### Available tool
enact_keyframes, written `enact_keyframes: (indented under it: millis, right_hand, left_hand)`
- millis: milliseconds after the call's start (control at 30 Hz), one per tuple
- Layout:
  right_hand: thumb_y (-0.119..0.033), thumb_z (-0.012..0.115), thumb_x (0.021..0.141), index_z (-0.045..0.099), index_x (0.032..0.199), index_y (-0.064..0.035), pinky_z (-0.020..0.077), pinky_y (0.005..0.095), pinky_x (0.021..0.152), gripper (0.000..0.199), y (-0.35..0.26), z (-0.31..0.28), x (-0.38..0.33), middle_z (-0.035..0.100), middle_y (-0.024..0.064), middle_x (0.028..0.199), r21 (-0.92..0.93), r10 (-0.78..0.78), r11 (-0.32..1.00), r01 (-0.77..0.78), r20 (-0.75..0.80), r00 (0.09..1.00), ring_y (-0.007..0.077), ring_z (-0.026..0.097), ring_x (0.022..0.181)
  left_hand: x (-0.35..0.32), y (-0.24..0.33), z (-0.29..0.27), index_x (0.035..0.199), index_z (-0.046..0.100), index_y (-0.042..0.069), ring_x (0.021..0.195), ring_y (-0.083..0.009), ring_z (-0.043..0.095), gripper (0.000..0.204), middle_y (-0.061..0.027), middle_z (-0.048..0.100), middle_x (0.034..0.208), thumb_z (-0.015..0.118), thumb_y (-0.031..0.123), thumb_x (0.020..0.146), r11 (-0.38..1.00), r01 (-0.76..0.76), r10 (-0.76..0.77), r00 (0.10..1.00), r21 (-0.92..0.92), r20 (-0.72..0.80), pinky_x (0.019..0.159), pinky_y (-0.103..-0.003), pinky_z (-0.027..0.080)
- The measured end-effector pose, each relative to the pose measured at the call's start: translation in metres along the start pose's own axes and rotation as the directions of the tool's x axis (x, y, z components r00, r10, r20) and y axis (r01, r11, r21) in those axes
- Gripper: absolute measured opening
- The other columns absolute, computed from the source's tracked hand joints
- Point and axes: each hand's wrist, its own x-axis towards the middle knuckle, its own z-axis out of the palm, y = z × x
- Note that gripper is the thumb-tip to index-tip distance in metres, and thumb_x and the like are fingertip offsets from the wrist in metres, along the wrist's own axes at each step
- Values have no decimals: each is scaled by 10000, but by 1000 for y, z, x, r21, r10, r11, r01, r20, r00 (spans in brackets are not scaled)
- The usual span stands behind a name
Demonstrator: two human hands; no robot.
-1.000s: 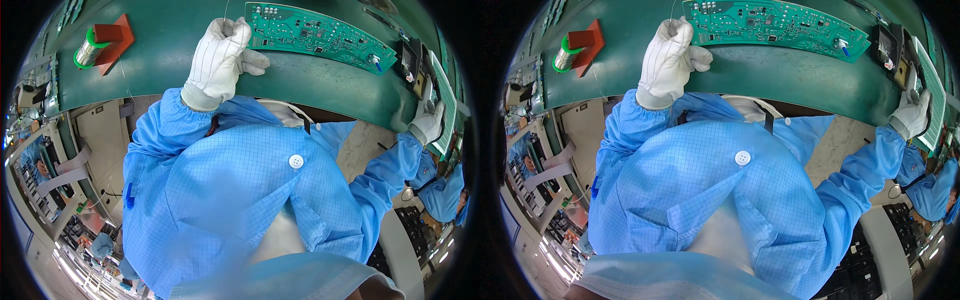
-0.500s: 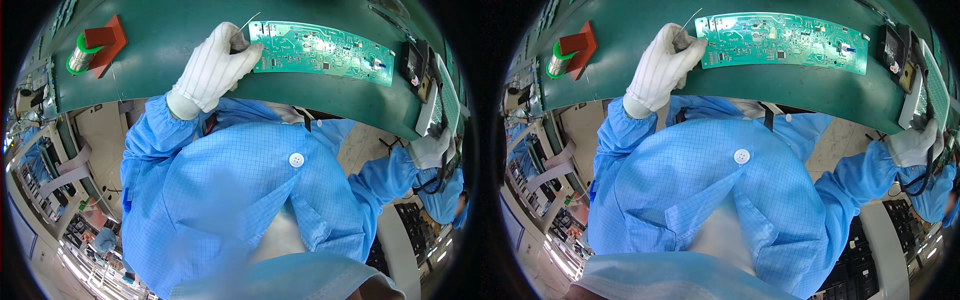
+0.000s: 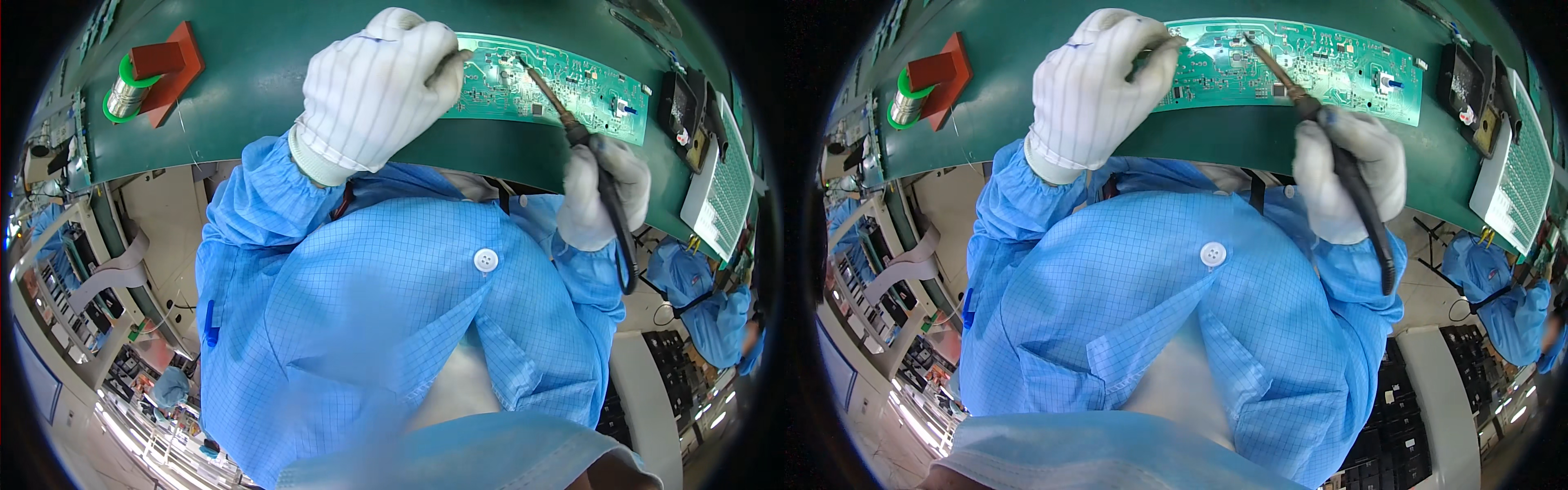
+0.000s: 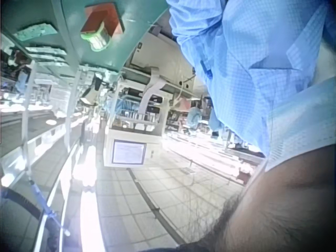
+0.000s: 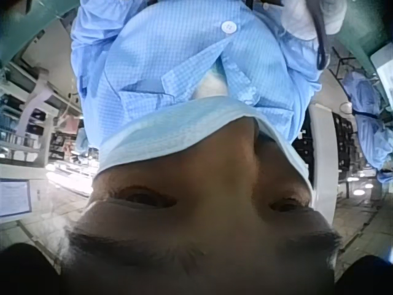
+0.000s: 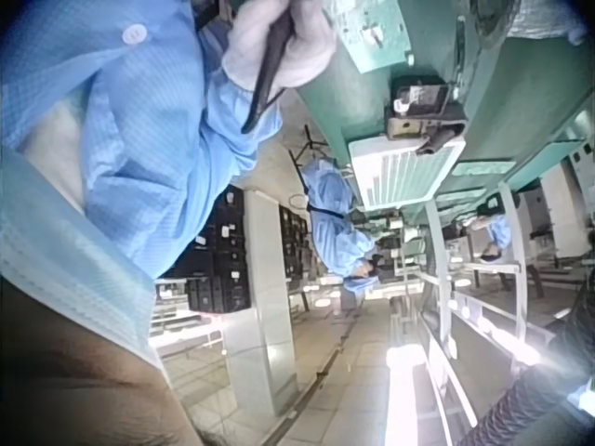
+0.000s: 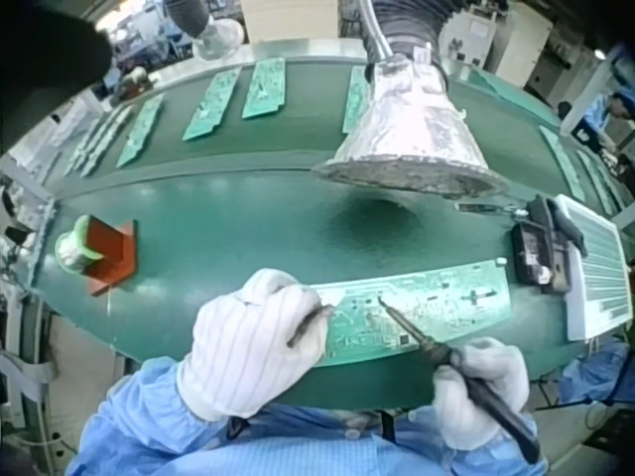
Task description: Soldering electronic components onto printed circuit boards at a manual assembly station.
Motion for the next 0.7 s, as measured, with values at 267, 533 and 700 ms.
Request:
enact_keyframes:
  millis: [267, 533, 700]
  right_hand:
    - [-12, 858, 699, 687, 935, -43, 596, 334, 599, 293, 9, 18, -2, 731, 102, 782, -325, -244, 918, 227, -12, 970, 276, 721, 651]
    - [-17, 854, 706, 676, 974, -31, 588, 336, 579, 322, 12, 20, -1, 736, 104, 822, -310, -264, 915, 257, 22, 964, 266, 719, 643]
    - [-14, 852, 704, 674, 973, -23, 583, 337, 566, 323, 12, 19, 0, 729, 102, 811, -274, -279, 921, 275, 25, 960, 261, 716, 633]
  left_hand:
    - [2, 2, 8, 859, 653, 154, 661, -178, 631, 174, -3, 630, 850, 788, 167, 751, 990, -113, 117, 992, 83, -53, 595, -312, 503]
    - [3, 1, 13, 868, 649, 159, 660, -166, 605, 169, 1, 595, 858, 778, 196, 766, 983, -138, 146, 988, 123, -56, 603, -308, 487]
    - [7, 1, 11, 860, 638, 130, 640, -193, 610, 173, -27, 597, 854, 776, 205, 787, 981, -166, 173, 983, 98, -60, 584, -331, 492]
